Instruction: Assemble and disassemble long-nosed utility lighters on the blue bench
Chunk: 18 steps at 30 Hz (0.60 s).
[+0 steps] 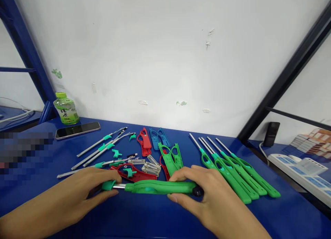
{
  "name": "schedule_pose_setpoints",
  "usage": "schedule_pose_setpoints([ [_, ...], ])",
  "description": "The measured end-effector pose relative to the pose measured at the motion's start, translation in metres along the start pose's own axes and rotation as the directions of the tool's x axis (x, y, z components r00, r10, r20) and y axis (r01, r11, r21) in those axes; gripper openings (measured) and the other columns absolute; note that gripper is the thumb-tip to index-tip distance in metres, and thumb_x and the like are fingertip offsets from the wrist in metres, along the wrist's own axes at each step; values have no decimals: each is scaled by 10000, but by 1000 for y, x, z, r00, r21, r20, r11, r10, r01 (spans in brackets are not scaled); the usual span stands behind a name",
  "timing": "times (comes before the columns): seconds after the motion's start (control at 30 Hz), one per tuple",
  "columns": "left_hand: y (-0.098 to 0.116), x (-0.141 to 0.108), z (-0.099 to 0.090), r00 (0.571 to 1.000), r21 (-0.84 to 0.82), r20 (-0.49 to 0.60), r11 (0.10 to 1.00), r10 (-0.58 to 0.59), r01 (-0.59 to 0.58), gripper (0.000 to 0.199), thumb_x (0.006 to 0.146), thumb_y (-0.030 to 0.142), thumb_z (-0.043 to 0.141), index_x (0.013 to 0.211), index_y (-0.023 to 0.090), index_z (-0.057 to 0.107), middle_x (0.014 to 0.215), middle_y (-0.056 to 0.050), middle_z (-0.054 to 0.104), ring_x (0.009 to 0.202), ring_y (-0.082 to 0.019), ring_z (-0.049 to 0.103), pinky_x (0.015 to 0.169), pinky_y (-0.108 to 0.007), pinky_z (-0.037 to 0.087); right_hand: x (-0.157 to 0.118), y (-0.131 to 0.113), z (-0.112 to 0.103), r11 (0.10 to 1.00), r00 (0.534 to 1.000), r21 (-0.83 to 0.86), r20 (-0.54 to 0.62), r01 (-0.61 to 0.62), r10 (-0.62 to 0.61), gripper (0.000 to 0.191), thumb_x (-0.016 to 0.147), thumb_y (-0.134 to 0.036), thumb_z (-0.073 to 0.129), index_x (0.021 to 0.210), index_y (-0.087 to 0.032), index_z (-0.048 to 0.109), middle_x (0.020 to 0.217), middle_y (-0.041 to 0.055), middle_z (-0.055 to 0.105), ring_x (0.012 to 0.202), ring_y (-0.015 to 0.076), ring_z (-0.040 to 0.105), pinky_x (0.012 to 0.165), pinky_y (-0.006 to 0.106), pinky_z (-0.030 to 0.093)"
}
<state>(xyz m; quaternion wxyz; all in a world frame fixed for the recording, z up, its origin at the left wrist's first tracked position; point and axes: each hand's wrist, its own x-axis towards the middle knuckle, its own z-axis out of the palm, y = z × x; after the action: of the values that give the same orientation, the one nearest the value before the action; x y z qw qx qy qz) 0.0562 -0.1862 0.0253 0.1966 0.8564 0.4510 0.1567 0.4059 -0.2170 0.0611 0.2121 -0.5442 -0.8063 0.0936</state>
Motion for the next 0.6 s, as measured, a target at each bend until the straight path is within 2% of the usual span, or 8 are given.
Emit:
schedule_pose_setpoints([
  [0.07, -3, -1, -2, 998, 28, -57, 1000, 7, -5, 235, 1056, 395, 639, 1276, 396, 721, 1225, 47, 792, 1084, -210, 746, 906, -270, 534, 3, -7, 2, 1000, 999, 10, 33, 6, -6, 135, 929, -403, 826, 1054, -388, 777, 1044, -66, 822, 904, 214, 763, 803, 313, 573],
  [0.13, -8, -1, -3, 995, 43, -102, 999, 23, -18, 291, 1034, 433, 670, 1321, 402, 714, 1284, 42, 782, 1146, -227, 745, 959, -280, 560, 7, -15, 5, 999, 998, 14, 47, 30, -30, 202, 906, -276, 847, 1052, -370, 745, 1000, -91, 810, 841, 191, 751, 759, 296, 550],
  [0.23, -18, -1, -2, 992, 26, -114, 999, 46, -43, 249, 1066, 452, 624, 1281, 388, 733, 1260, 42, 784, 1131, -206, 750, 963, -258, 588, 12, -22, 16, 997, 995, 1, 58, 75, -75, 320, 867, -181, 874, 1085, -348, 710, 973, -96, 799, 782, 187, 736, 708, 298, 541],
  [0.4, -31, -12, 17, 983, 39, -157, 995, 98, -93, 186, 1089, 367, 599, 1197, 346, 749, 1186, 27, 765, 1115, -164, 743, 994, -222, 594, -2, -15, 57, 976, 977, 19, -3, 215, -215, 537, 756, -217, 985, 1197, -348, 708, 1106, -57, 820, 902, 228, 800, 809, 312, 630],
  [0.5, -35, -24, 32, 961, 105, -230, 986, 155, -133, 207, 1078, 354, 622, 1244, 353, 746, 1154, 22, 759, 1058, -151, 758, 963, -185, 605, -18, -6, 81, 967, 966, 43, -68, 252, -249, 482, 849, -211, 903, 1259, -377, 712, 1103, -72, 827, 917, 196, 813, 798, 263, 653],
  [0.6, -38, -35, 43, 926, 198, -307, 967, 219, -163, 281, 1077, 345, 618, 1338, 370, 719, 1191, 12, 753, 1054, -148, 764, 959, -170, 611, -27, 1, 96, 958, 951, 13, -127, 287, -283, 447, 929, -216, 814, 1326, -391, 709, 1156, -57, 826, 908, 178, 804, 769, 238, 661],
])
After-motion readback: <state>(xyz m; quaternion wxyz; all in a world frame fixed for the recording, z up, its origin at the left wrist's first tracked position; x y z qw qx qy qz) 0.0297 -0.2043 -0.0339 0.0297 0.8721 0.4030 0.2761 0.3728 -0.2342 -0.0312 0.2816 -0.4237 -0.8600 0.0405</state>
